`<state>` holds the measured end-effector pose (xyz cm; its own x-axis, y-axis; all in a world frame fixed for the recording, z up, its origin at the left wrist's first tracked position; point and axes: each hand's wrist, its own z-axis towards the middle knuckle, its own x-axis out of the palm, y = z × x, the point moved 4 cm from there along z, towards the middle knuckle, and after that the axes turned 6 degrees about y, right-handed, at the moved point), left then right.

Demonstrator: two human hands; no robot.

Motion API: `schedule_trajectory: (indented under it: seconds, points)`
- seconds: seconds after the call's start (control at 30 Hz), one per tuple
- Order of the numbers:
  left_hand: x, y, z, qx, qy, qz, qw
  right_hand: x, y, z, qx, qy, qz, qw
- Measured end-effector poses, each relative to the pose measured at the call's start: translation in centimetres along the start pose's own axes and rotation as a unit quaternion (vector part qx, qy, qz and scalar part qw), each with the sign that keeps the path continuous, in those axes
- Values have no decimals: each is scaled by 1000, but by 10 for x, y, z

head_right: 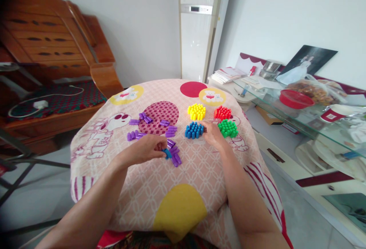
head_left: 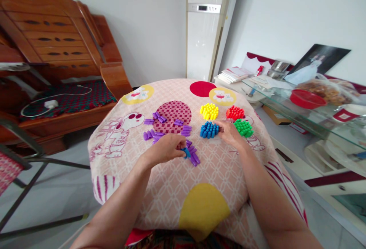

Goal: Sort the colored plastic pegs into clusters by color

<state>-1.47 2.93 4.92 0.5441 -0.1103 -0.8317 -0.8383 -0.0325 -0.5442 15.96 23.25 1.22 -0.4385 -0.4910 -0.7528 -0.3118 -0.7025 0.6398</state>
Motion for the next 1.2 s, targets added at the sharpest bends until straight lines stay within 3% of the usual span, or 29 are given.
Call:
schedule_trajectory:
  seconds: [0.13,0.37,0.47,0.53,0.7,0.77,0.83,0.93,1.07,1.2]
  points:
    - [-11,-14,19,25,-52,-57,997,0,0,1,-9,3,4,1000]
    - [8,-36,61,37,-114,-98,988,2,-1,1,-13,-6,-2,1000]
    - [15,-38,66,51,-113,-170,978,2,1,1,-19,-3,6,1000]
    - [19,-35,67,60,-113,-241,962,-3,2,0,-4,-22,1,1000]
    - [23,-16,68,55,-146,-414,897,-28,21,-11,19,-154,19,988]
    - [24,-12,68,59,-157,-452,876,-31,32,-16,24,-125,102,987]
    - [26,-12,69,66,-167,-471,864,-26,43,-18,31,-53,190,980]
    - [29,-18,70,85,-173,-465,864,-17,55,-19,31,11,265,964]
    - [32,-25,70,109,-187,-411,885,-17,53,-17,29,10,274,961]
    - [22,-17,66,91,-275,-311,905,-30,43,-23,35,22,211,977]
